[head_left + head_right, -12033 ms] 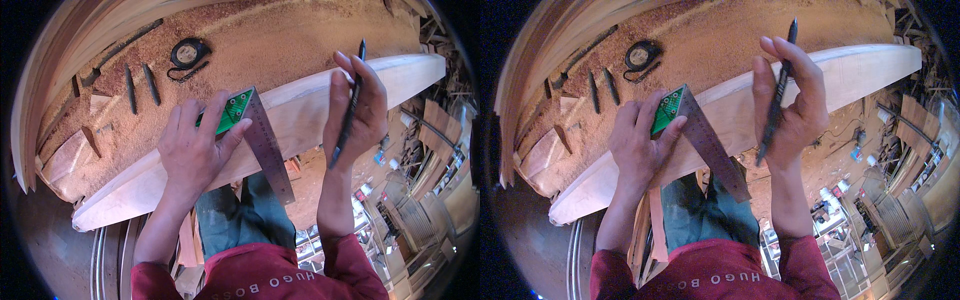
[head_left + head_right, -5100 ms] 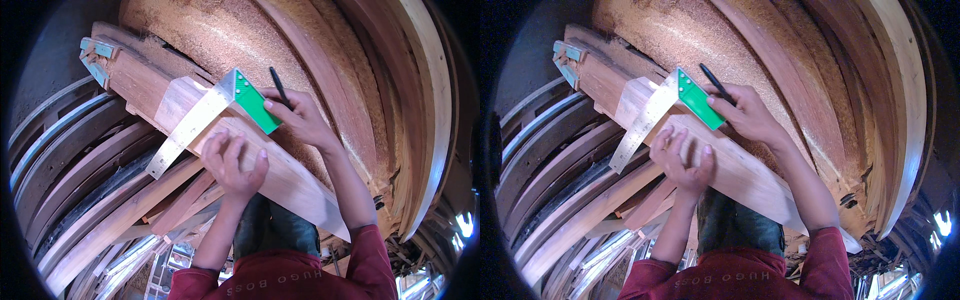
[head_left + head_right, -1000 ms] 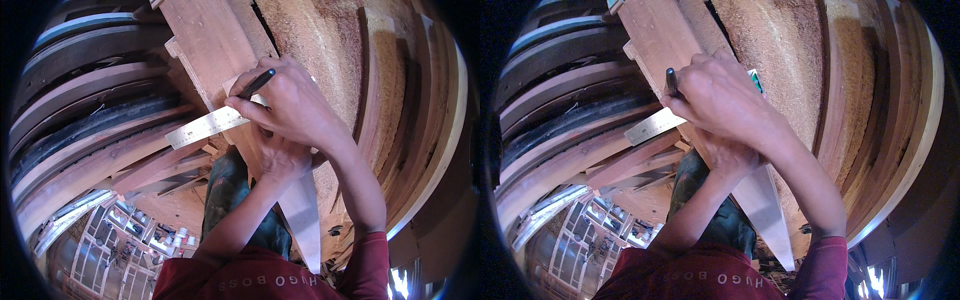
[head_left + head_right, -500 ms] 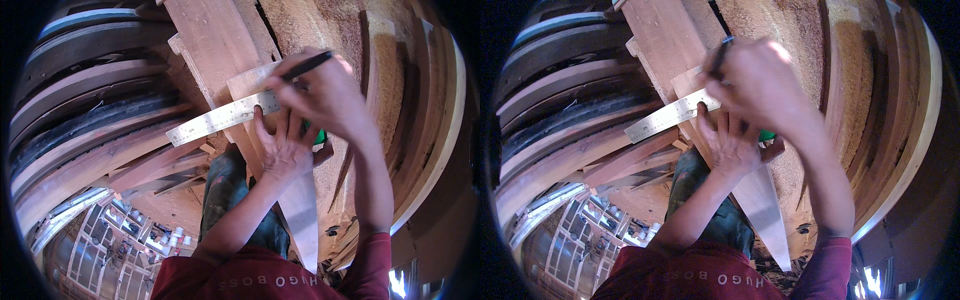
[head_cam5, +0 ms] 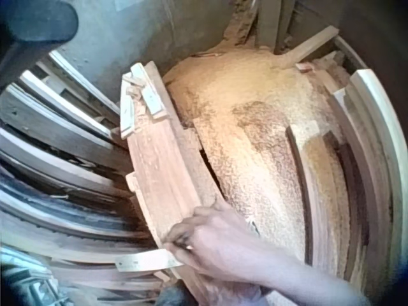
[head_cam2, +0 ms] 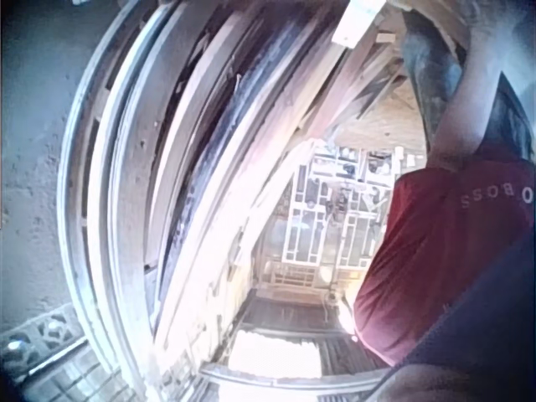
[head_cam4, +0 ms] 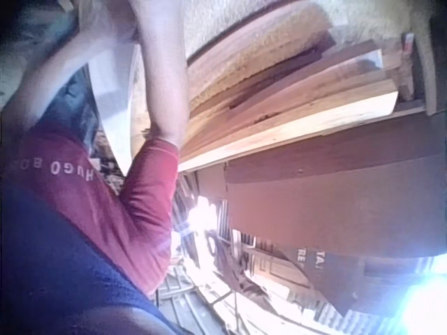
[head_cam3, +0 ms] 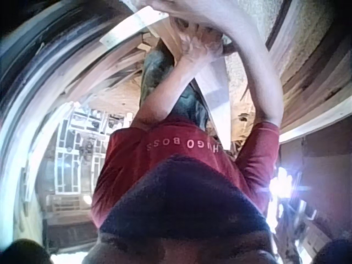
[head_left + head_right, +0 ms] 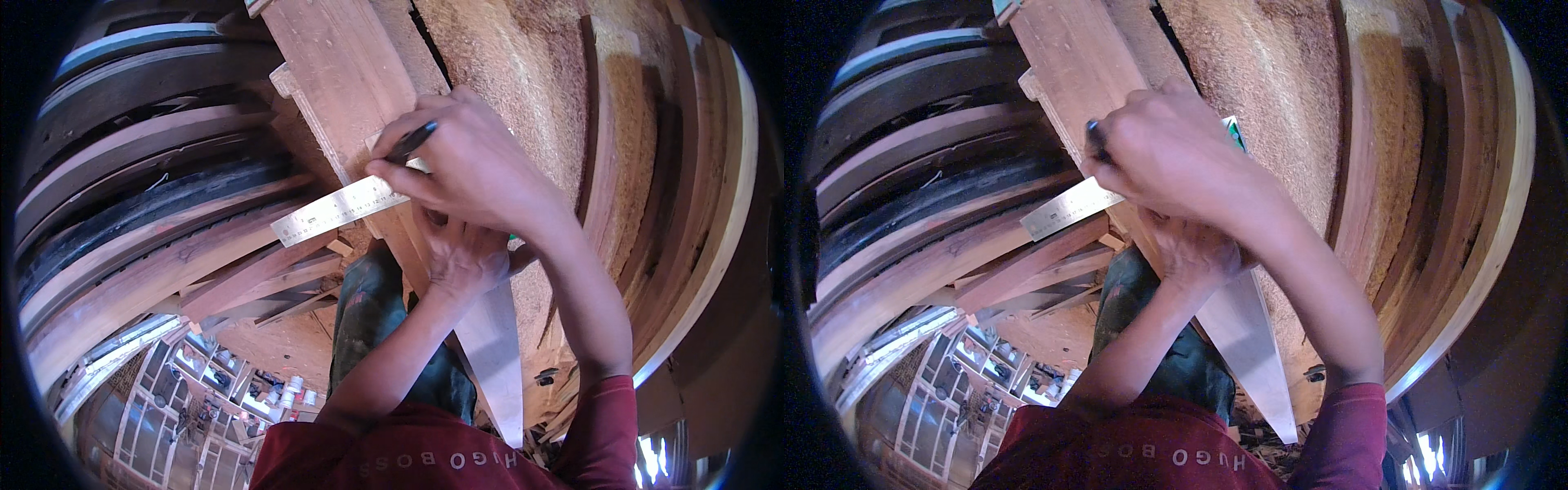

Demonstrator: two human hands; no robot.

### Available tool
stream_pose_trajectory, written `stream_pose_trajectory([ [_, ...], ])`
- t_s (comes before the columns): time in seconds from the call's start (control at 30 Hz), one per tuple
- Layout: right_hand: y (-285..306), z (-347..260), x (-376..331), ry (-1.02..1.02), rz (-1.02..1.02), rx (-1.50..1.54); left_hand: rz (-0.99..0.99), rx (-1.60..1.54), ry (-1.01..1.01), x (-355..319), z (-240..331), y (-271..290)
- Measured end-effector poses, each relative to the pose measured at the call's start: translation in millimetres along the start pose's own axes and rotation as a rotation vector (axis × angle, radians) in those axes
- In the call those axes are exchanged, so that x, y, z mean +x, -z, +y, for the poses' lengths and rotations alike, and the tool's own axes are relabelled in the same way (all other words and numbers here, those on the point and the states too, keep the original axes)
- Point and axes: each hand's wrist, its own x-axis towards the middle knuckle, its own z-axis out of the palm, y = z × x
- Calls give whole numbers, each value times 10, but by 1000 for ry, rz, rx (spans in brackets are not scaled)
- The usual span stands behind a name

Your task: The person uses a set square and pencil to mark lines on a long wooden plank. They then repeatedly pick up various wooden planks from a pile, inspect them, and place them on a workbench.

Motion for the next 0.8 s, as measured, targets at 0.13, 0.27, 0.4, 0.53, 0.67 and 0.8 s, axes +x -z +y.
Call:
stream_pose_trajectory([
  [0.13, 466, 225, -311, -146, 93, 5, 89, -6, 5, 136, 50, 84],
  [0.27, 832, 593, -725, -358, 192, -124, 135, 20, -3, 146, 87, 79],
  [0.4, 548, 574, -969, -709, 180, 465, 166, 12, -31, 160, 74, 78],
  [0.53, 51, 583, -1256, -660, 44, 841, 208, -12, -48, 172, 69, 82],
  [0.67, -34, 393, -1458, -635, 133, 862, 180, 22, -84, 37, 111, 66],
  [0.8, -79, 259, -1899, -727, 72, 853, 67, 41, -81, -400, 331, 52],
])
